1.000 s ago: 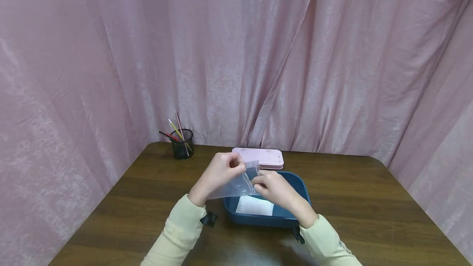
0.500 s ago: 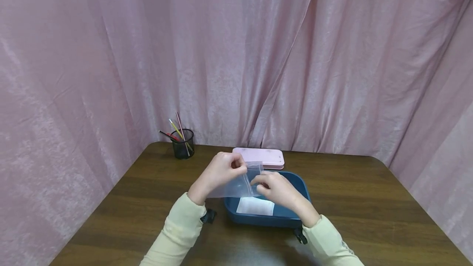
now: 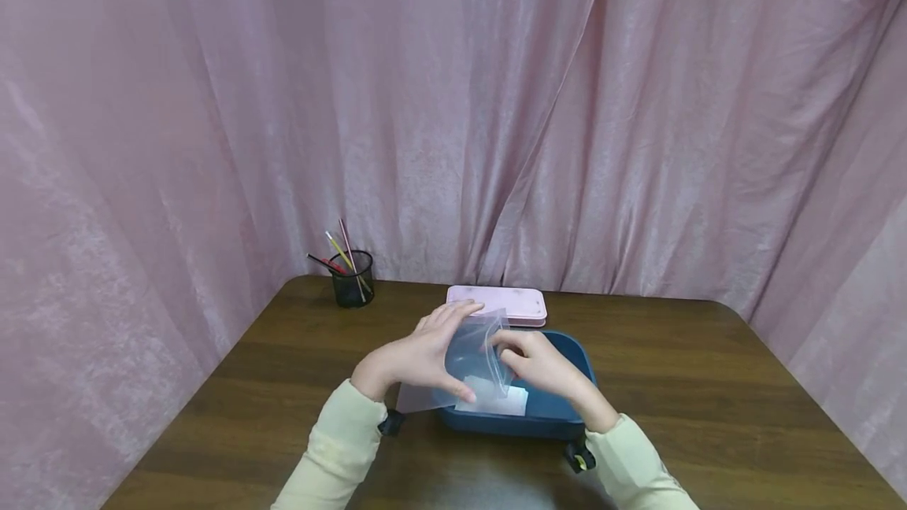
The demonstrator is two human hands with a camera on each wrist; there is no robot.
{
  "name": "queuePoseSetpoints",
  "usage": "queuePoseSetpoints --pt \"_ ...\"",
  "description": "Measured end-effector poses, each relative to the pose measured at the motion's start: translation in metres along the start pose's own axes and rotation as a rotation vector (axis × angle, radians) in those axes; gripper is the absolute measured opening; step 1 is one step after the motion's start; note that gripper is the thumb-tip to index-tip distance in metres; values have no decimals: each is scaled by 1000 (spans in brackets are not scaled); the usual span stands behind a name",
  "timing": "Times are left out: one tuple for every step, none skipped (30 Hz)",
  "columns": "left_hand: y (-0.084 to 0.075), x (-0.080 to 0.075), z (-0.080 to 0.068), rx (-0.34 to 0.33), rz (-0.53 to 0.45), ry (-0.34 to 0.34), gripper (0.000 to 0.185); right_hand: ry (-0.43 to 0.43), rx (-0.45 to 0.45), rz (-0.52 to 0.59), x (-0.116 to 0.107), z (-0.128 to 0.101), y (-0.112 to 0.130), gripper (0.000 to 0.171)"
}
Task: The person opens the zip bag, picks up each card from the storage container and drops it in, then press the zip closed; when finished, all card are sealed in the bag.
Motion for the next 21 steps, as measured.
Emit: queuePoseSetpoints --pt "2 7 -1 -12 27 31 123 11 15 27 1 0 -2 26" --pt "3 13 -2 -23 42 56 129 21 28 57 2 0 -4 27" --pt "4 18 -2 -36 55 71 133 29 39 86 2 0 -5 27" --pt "4 21 -3 -46 62 77 135 37 48 117 3 0 -5 27" --pt "4 24 -3 -53 67 77 136 43 58 147 3 0 -6 27" --pt "3 26 -2 -55 74 69 136 48 66 175 3 0 -6 27" --pt "2 28 -2 -57 79 58 136 51 74 205 3 0 -6 27" --pt "2 28 -2 -60 84 45 135 56 85 234 3 0 -6 27" --pt "1 28 -1 -58 89 29 134 60 92 256 4 0 -7 29" --pt "1 28 0 -54 92 10 132 64 97 275 4 0 -7 30" --pt "0 28 1 -48 102 -10 130 68 101 289 4 0 -7 31" --pt "0 27 2 -42 106 -30 127 71 110 303 4 0 -8 33" --pt "0 26 3 -38 106 -51 125 73 120 315 4 0 -8 35" --pt "0 25 4 -31 105 -74 121 74 132 324 4 0 -9 37" --pt "0 24 5 -25 101 -94 118 77 130 332 4 0 -9 39" --pt "0 23 6 -19 98 -115 115 79 132 339 4 0 -9 40" --pt "1 22 7 -16 92 -134 112 81 133 340 4 1 -9 40" --pt "1 21 8 -16 82 -152 110 85 132 342 5 2 -9 41" --pt "2 20 9 -17 76 -168 107 89 124 340 5 2 -8 41" --pt "3 18 9 -17 74 -183 105 93 117 336 5 3 -8 42" --pt "4 17 10 -20 71 -190 104 96 108 329 4 3 -8 41"
Point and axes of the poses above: each hand's wrist, its own z-axis towards the middle knuckle, its own x-axis out of the palm, y = z × x, the point moved 8 cm from there along z, towards the middle knuckle, and after that the axes turned 2 degrees about -x, right-handed, at the moved point
